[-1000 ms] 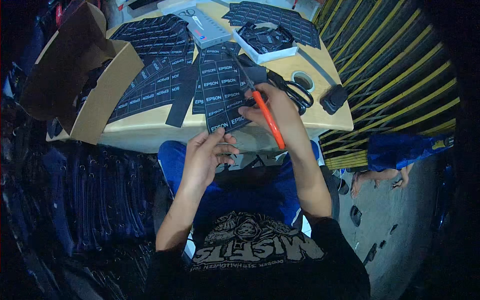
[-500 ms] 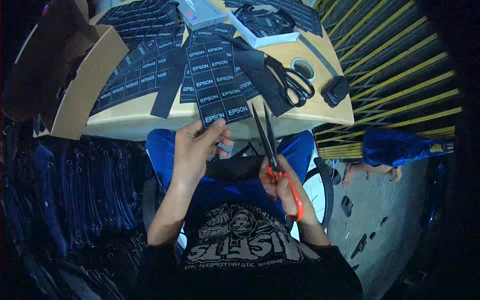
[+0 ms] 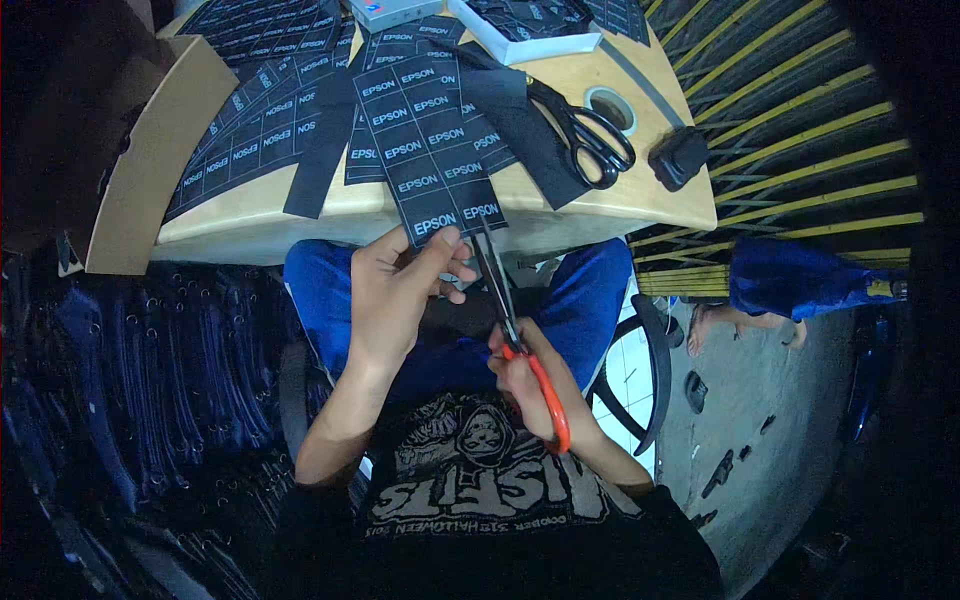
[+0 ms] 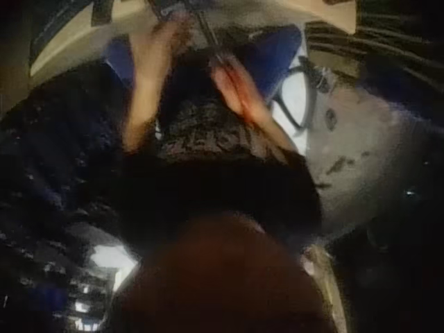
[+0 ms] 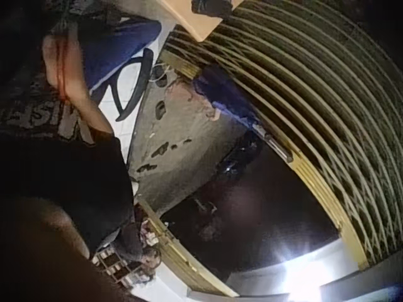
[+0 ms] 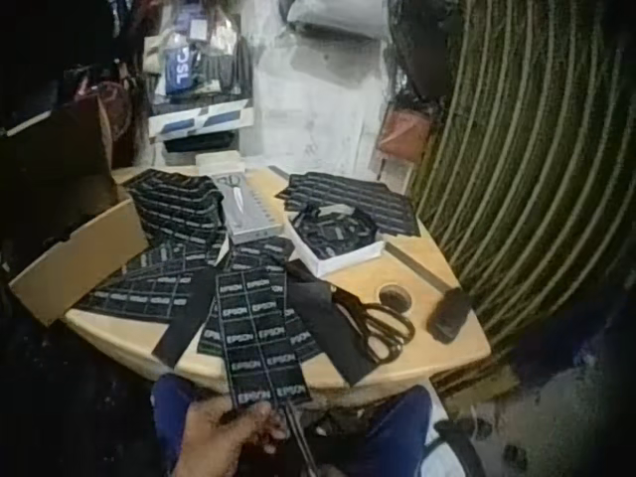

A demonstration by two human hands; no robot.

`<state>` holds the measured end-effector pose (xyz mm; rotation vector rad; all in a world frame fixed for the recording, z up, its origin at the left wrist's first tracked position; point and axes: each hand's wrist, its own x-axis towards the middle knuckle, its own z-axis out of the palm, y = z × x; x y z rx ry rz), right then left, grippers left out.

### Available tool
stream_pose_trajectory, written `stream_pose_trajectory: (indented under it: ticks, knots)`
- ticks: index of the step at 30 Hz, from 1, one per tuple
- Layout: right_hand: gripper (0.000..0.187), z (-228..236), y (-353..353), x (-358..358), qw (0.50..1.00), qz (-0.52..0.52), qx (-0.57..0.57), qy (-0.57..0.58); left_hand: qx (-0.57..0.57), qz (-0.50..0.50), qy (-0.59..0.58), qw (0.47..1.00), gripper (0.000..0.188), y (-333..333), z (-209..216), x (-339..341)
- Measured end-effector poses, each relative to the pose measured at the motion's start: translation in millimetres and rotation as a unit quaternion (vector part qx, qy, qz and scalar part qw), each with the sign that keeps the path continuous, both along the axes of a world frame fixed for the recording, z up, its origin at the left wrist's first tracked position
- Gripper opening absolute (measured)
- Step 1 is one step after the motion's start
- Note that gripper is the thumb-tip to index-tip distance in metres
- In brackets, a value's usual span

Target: Cutting individual labels from a printed sheet using scissors.

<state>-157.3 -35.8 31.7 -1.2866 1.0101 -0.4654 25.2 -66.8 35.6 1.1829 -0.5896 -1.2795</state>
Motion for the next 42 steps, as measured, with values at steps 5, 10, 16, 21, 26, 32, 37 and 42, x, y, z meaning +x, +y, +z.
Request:
stream_pose_trajectory:
  ticks: [5, 10, 16, 21, 26, 32, 37, 42]
  knots:
    - [0.034, 2.6, -11.1, 10.0, 1.0, 0.002, -0.011, -0.007, -0.013, 0.003, 0.021, 1.0, 0.016, 1.1, -1.5, 0.9]
    - [0.046, 1.3, -10.6, 18.8, 0.998, -0.005, -0.027, -0.053, -0.03, 0.002, -0.001, 1.0, 0.015, 3.1, -2.8, 2.3]
    - [0.048, 6.5, -14.0, 24.2, 0.998, -0.005, -0.058, -0.03, -0.035, -0.005, 0.0, 0.999, 0.014, 3.1, -1.7, 2.3]
    - [0.036, 3.9, -14.5, 21.0, 0.998, -0.004, -0.054, -0.017, -0.031, -0.006, -0.001, 1.0, 0.014, 4.0, -1.5, 1.3]
    - [0.035, 6.0, -14.0, 23.8, 0.999, -0.015, -0.028, -0.021, -0.03, -0.007, 0.0, 1.0, 0.014, 5.3, 1.5, 0.4]
    - [0.034, 3.4, -15.0, 23.4, 0.998, -0.007, -0.05, -0.027, -0.027, -0.005, -0.003, 1.0, 0.013, 4.7, -0.2, -0.3]
    - [0.034, 0.4, -14.8, 22.8, 0.999, -0.007, -0.047, -0.021, -0.029, -0.003, 0.001, 1.0, 0.013, 5.2, -2.0, -0.1]
    - [0.033, 2.8, -15.9, 22.7, 0.998, -0.006, -0.054, -0.024, -0.029, 0.0, -0.003, 1.0, 0.013, 6.0, 1.7, -1.0]
